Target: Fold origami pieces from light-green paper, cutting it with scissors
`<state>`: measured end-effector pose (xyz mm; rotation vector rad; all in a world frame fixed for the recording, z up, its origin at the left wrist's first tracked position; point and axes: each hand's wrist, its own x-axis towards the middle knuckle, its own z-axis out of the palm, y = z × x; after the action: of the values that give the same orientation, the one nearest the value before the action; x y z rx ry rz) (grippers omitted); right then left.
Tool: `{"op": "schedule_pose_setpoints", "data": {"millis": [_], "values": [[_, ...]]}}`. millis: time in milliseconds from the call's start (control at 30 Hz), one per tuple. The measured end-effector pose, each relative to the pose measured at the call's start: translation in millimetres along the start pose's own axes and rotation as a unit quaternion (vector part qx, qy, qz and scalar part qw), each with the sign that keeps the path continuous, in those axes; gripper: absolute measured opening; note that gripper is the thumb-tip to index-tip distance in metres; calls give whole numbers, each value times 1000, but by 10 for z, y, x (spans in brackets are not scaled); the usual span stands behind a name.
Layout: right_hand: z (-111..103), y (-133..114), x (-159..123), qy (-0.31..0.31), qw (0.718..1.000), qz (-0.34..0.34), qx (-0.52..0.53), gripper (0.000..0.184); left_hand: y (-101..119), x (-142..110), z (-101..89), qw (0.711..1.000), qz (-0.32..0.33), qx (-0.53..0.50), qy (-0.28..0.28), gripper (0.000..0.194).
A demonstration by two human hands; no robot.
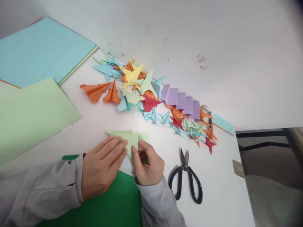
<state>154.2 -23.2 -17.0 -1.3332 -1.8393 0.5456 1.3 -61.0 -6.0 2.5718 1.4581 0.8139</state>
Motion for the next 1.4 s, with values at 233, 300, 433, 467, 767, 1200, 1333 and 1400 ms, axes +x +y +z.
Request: {"op": "schedule_pose_setpoints", "data": {"millis": [233,300,433,467,767,1200,1333,1400], "values": [[-17,-4,32,22,999,-28,-15,18,3,3,-46,998,-29,47,-37,35],[-29,14,45,13,998,-60,-15,17,3,9,-44,997,-31,44,-49,36],[-41,65,64,7,994,-95,-58,15,2,15,-40,997,-34,42,-63,37],[-45,72,67,8,992,-100,-74,16,1,15,-40,996,-34,42,-66,37],[-122,34,93,69,979,-150,-118,19,-4,13,-37,997,-34,38,-59,36],[-178,243,108,-35,988,-143,-56,31,-37,24,-32,995,-9,29,-95,39],[-163,237,106,-41,986,-148,-69,34,-36,38,-37,995,-10,27,-98,39],[-156,234,107,-44,985,-147,-74,35,-37,39,-37,995,-11,28,-99,39]]}}
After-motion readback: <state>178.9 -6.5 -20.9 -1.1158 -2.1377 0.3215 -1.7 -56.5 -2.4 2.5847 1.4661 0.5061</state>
